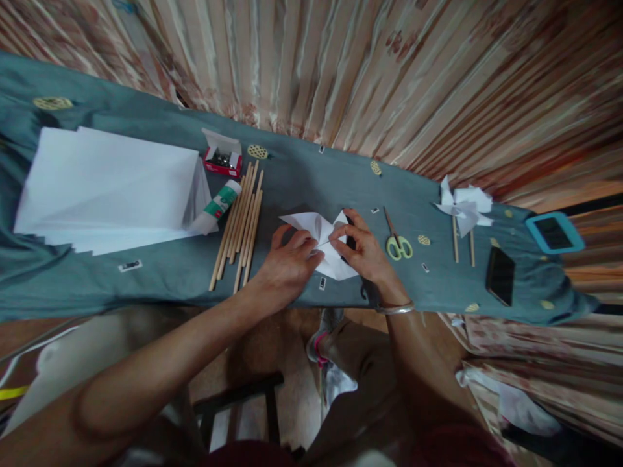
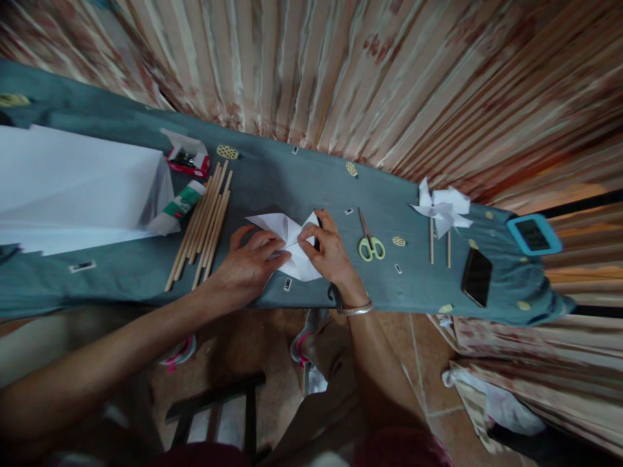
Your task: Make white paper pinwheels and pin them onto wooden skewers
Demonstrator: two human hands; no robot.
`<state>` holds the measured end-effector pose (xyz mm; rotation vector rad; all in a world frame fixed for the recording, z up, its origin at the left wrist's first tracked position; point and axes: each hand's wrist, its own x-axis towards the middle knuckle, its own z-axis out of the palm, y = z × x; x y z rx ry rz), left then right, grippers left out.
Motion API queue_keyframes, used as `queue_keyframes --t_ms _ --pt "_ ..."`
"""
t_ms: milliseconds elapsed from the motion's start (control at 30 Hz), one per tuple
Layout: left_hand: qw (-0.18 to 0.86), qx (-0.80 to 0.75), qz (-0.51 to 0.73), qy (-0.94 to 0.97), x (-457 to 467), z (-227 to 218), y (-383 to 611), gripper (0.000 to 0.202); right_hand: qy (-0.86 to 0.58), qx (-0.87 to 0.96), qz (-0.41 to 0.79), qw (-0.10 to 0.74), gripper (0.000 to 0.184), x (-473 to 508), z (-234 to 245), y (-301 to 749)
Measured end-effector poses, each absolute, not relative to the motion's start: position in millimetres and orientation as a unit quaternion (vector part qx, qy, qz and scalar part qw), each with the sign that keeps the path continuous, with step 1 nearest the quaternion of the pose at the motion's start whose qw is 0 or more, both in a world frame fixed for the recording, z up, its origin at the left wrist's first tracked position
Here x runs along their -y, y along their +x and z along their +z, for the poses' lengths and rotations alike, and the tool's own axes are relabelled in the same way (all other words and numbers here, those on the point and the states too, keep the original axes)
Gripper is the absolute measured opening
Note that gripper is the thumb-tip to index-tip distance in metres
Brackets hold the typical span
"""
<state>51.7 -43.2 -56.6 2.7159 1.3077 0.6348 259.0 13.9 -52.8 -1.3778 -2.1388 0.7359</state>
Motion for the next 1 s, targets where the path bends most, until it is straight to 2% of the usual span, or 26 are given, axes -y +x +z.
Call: queue_keyframes --t_ms 267,1000 --pt "0.061 -0.427 0.197 0.881 44.1 -50.8 51.4 0.033 -0.509 0.786 0.255 0.241 0.008 -13.4 -53.3 257.7" --pt "0.054 -0.441 0.197 0.874 42.5 -55.1 54.5 0.029 -0.507 0.791 0.242 0.243 0.008 -12.3 -54.3 257.3"
